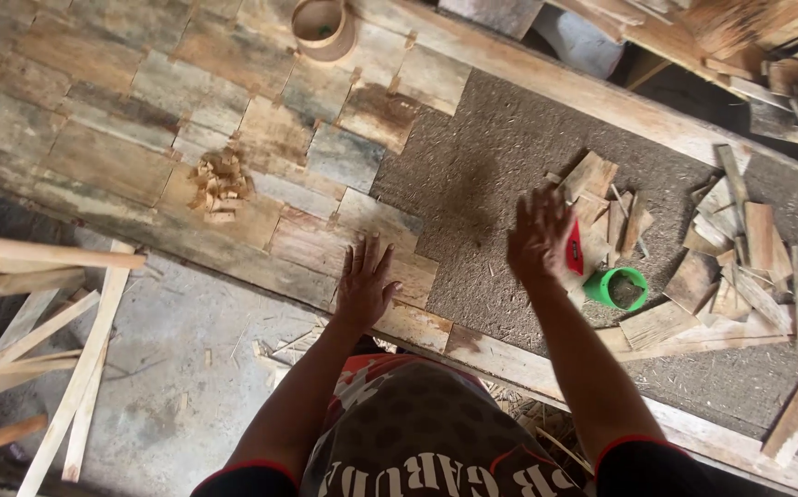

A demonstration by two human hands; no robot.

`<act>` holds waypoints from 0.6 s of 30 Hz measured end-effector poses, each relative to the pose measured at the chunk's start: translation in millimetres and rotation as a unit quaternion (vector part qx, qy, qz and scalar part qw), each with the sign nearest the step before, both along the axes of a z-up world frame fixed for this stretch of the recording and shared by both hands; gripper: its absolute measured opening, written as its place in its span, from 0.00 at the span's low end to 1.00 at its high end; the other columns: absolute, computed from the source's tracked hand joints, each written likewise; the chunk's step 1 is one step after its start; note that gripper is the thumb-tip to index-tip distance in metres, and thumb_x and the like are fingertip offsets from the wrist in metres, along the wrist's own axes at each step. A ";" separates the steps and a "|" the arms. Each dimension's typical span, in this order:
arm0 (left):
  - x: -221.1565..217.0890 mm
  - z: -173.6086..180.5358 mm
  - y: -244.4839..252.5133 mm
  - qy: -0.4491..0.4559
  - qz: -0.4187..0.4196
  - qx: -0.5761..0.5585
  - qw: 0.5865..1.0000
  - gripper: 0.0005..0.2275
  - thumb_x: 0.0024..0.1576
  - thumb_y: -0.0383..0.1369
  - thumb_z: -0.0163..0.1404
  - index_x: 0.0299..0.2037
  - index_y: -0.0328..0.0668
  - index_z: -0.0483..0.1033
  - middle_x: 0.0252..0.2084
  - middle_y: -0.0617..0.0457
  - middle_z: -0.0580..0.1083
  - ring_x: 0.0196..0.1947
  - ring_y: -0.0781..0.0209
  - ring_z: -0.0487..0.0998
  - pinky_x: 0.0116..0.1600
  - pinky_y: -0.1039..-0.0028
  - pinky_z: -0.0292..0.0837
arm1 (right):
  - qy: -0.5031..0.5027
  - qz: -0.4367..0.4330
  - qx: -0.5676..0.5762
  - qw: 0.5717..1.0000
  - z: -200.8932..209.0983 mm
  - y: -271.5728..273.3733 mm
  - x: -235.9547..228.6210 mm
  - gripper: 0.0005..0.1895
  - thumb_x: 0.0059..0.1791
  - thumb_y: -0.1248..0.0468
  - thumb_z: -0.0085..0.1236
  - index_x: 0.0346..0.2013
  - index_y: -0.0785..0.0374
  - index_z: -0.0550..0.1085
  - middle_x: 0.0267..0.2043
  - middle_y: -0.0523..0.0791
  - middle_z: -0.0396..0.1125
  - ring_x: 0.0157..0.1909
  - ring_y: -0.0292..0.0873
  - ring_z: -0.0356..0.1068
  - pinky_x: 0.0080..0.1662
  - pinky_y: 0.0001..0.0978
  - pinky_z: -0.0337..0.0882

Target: Apply adhesive and place small wooden tiles onto a surface, then use a utility knife to trim and score them.

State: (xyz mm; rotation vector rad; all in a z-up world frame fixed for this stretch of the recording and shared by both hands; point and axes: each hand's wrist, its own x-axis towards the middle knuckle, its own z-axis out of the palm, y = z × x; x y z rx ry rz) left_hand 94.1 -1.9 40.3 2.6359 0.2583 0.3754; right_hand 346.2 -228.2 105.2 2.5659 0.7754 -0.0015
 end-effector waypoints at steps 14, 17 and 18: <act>20.1 -29.6 18.9 -0.014 -0.043 0.122 0.992 0.36 0.64 0.58 0.32 0.75 0.39 0.52 0.80 0.43 0.43 0.80 0.42 0.36 0.78 0.48 0.26 | 0.128 -0.024 0.151 0.980 1.0 15.9 -88.5 0.40 0.53 0.46 0.52 0.75 0.53 0.52 0.81 0.50 0.35 0.81 0.50 0.37 0.75 0.57 0.30; 9.3 -17.0 27.0 -0.037 -0.056 0.063 0.996 0.36 0.64 0.57 0.36 0.76 0.39 0.51 0.80 0.42 0.45 0.79 0.40 0.38 0.78 0.49 0.30 | 0.106 -0.022 0.192 0.975 30.6 28.0 -66.6 0.40 0.52 0.46 0.55 0.74 0.55 0.54 0.81 0.51 0.37 0.80 0.50 0.40 0.75 0.59 0.36; 4.9 -9.4 31.5 -0.058 -0.059 0.017 0.996 0.36 0.64 0.57 0.38 0.76 0.40 0.51 0.80 0.42 0.45 0.79 0.40 0.40 0.78 0.50 0.32 | 0.088 -0.012 0.216 0.972 43.3 34.0 -56.7 0.40 0.51 0.46 0.55 0.73 0.55 0.55 0.80 0.52 0.37 0.79 0.51 0.42 0.74 0.59 0.40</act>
